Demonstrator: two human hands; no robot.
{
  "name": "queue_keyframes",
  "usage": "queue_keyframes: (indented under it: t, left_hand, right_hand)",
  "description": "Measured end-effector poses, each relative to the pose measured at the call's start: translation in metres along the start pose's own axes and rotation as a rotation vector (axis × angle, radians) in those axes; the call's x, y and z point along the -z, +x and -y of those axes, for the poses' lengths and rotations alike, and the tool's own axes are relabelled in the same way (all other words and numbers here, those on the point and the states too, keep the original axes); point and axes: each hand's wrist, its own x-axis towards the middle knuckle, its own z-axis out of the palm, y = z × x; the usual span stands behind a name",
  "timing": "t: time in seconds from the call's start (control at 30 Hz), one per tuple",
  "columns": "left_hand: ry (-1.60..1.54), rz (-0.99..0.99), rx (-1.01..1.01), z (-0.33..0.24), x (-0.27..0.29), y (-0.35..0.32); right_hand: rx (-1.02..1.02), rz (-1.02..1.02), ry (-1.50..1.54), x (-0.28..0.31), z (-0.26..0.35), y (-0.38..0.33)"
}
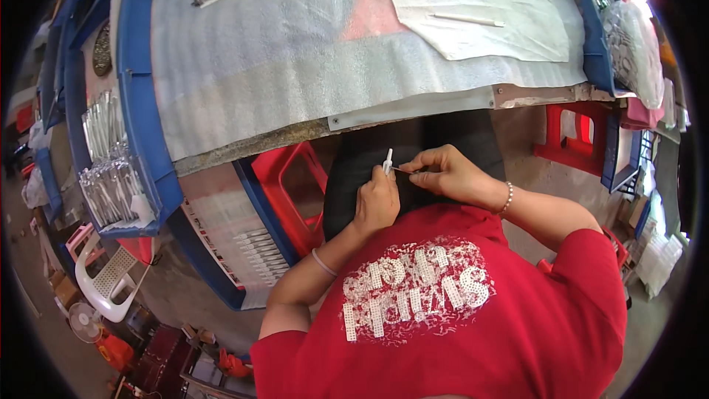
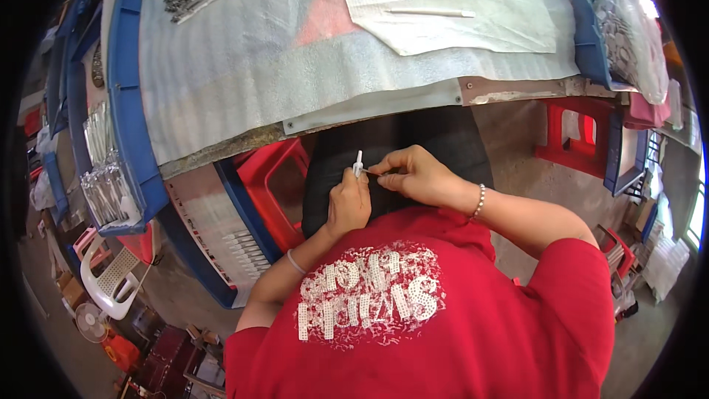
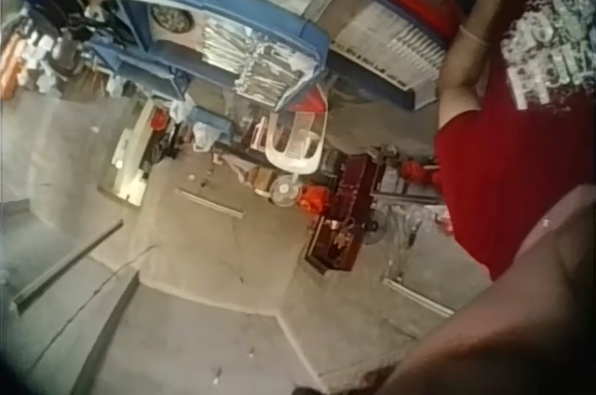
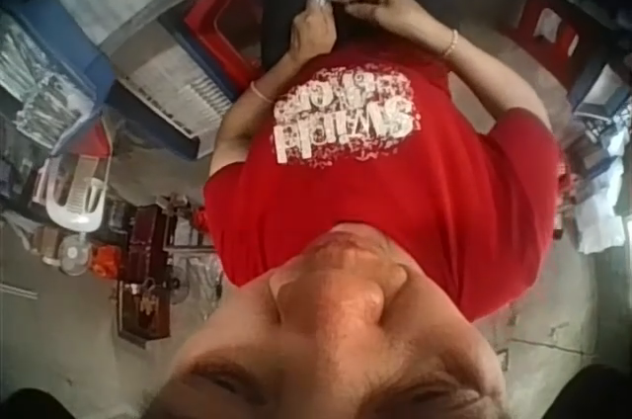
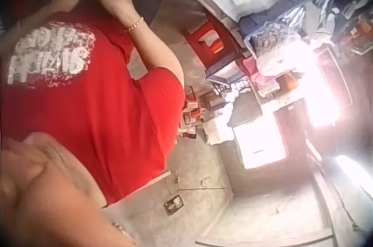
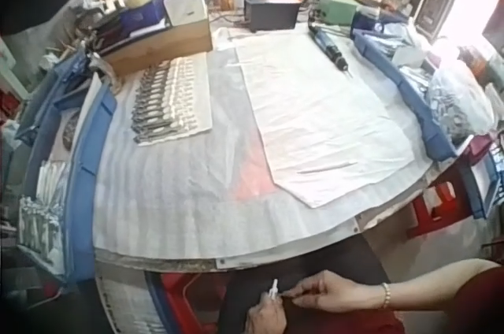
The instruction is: The recorder is assembling small plastic and metal components, likely for medical or technical use, at a workstation.
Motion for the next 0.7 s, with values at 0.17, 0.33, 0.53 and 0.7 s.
queue_keyframes:
  t: [0.17, 0.33, 0.53, 0.7]
  left_hand:
    - [-0.315, -0.017, 0.045, -0.007, 0.005, -0.007]
    - [-0.587, 0.123, 0.3, -0.011, 0.015, -0.009]
    - [-0.658, 0.14, 0.36, -0.016, 0.015, -0.008]
    - [-0.681, 0.146, 0.366, -0.014, 0.014, -0.008]
  right_hand:
    - [0.409, -0.053, -0.524, -0.001, 0.026, -0.037]
    - [0.601, -0.108, -0.848, -0.003, 0.026, -0.052]
    - [0.586, -0.125, -0.892, -0.004, 0.013, -0.046]
    - [0.55, -0.129, -0.815, -0.005, 0.011, -0.046]
